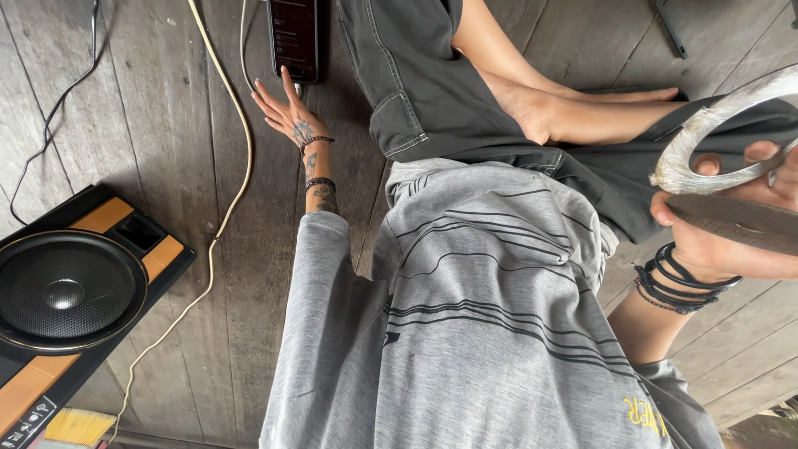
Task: A person manually sands a circular metal ring by rubbing a grinding disc against its surface while rotating the ring.
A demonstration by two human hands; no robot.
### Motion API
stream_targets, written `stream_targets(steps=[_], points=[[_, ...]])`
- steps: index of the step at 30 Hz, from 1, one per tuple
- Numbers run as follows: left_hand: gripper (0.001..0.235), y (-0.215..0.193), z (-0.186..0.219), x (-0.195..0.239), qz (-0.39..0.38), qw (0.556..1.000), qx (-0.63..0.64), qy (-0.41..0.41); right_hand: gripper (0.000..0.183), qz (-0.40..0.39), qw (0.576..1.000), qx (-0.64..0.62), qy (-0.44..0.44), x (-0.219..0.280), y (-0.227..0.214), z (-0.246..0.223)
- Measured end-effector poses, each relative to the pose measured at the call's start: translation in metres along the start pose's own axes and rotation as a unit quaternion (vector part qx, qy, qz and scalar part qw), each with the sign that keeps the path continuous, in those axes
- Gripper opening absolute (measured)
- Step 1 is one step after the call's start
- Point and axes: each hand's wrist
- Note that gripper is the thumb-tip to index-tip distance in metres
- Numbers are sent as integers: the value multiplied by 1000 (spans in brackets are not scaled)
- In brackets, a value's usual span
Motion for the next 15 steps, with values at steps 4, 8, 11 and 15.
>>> stream_targets(steps=[4, 8, 11, 15], points=[[143, -6, 6, -12, -12, 1000, -6, -24, 70, -14, 1000, 15, 0, -9, 0, 1], [141, -14, 11, -27, -8, 1000, -12, 2, 67, -58, 998, -29, -5, -14, -1, 2], [139, -14, 19, -43, -6, 1000, -17, 18, 70, -39, 999, 2, -8, -12, 3, 3], [140, -21, 37, -65, 1, 997, -6, 79, 73, -39, 999, -30, -6, -9, 2, 5]])
Point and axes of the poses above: each hand's wrist, its own x-axis away from the middle knuckle, its own y-axis out of the palm, z = x × y, and after that the axes turned 5 degrees about -z, right-handed
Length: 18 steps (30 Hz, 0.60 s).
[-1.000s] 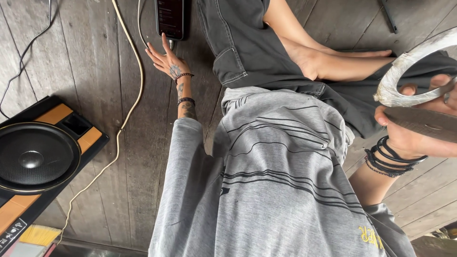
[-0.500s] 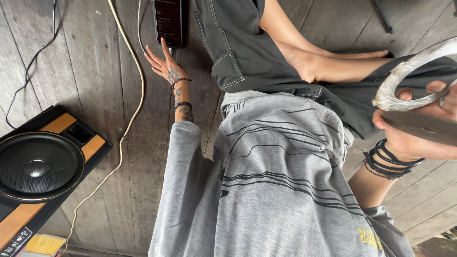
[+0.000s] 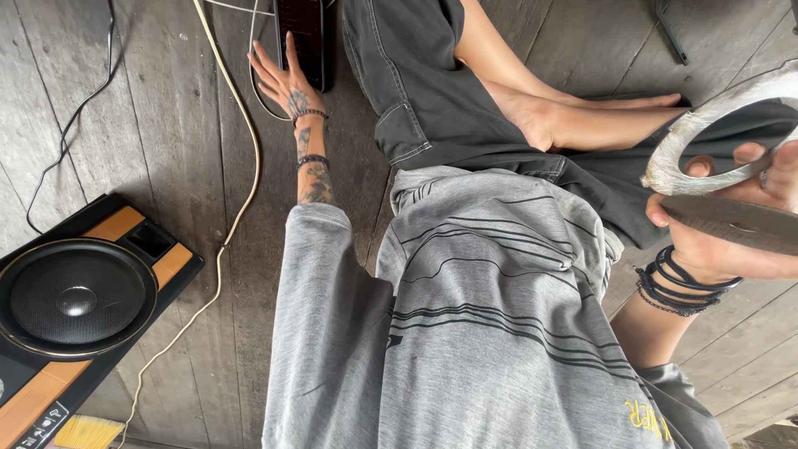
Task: A person manually sands a circular metal ring by rubbing a grinding disc against its surface while rotating the ring.
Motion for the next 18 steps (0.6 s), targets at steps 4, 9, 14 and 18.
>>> stream_targets(steps=[4, 9, 14, 18], points=[[143, 9, 9, -28, 27, 999, -2, 23, 73, 1, 1000, -5, -4, -2, 6, -1], [137, 12, 18, -48, 34, 998, -20, 57, 78, -4, 1000, -21, -3, -3, 7, 0], [140, 16, 16, -54, 11, 997, -32, 74, 79, -24, 999, -34, 0, -10, 11, -2], [135, -16, 25, -42, 3, 999, 13, 47, 79, -21, 1000, -16, 0, -11, 12, -4]])
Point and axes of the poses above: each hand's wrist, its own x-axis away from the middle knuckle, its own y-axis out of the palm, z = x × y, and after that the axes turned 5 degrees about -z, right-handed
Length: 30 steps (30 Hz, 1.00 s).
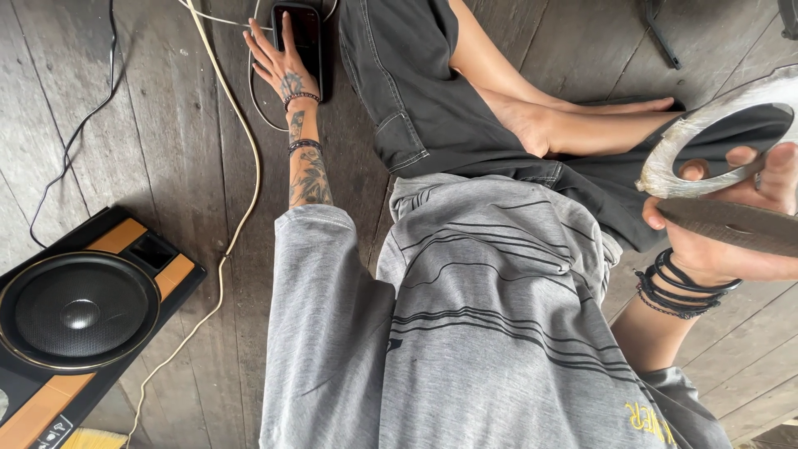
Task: A person manually sands a circular metal ring by rubbing a grinding disc against its surface while rotating the ring.
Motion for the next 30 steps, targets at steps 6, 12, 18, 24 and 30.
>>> stream_targets(steps=[6, 12, 18, 24, 30], points=[[142, 9, -3, 20, 12, 999, -34, -21, 78, 1, 1000, -25, 3, -8, 3, 2], [145, 23, 10, 16, 25, 998, -58, 30, 77, 0, 1000, -6, 8, -10, 2, 1], [144, 19, 14, 10, -27, 996, -73, 47, 81, -7, 1000, -8, 6, -5, 0, 0], [133, -1, 31, 17, 65, 998, 21, -13, 76, -16, 999, -29, 3, -10, 2, 1], [40, -205, 182, 106, 97, 790, 563, 224, 64, -32, 996, -82, 6, -30, 10, 8]])
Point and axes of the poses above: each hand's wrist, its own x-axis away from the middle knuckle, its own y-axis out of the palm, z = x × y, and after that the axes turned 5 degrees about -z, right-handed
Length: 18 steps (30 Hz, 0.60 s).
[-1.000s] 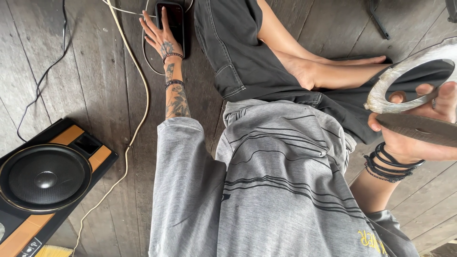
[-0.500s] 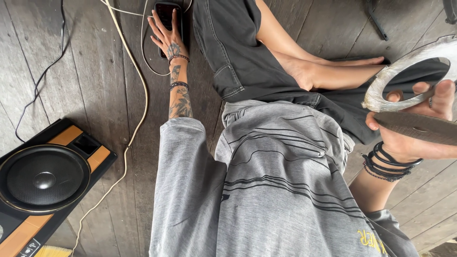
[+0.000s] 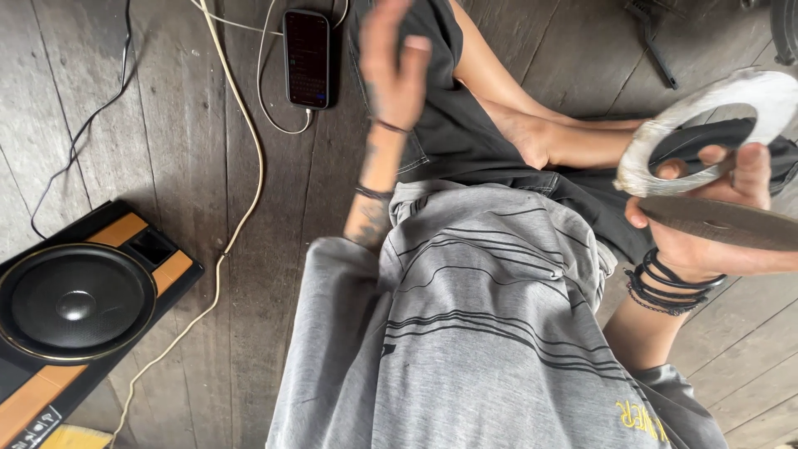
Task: A person manually sands a circular metal ring by rubbing a grinding disc against its surface while rotating the ring.
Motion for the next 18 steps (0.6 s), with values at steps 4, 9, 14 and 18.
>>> stream_targets(steps=[4, 9, 14, 18], points=[[65, 79, 102, 17, -228, 886, 403, -38, 68, -39, 999, -3, 22, -21, 14, 7], [53, 143, 146, 64, -378, 554, 684, -287, 105, 14, 982, 190, 13, -17, 28, 5], [67, 141, 166, 52, -375, 541, 721, -217, 91, -36, 989, 143, 11, -11, 36, -22], [48, 198, 108, 121, -195, 562, 770, -231, 101, 12, 983, 184, -25, 6, 43, -33]])
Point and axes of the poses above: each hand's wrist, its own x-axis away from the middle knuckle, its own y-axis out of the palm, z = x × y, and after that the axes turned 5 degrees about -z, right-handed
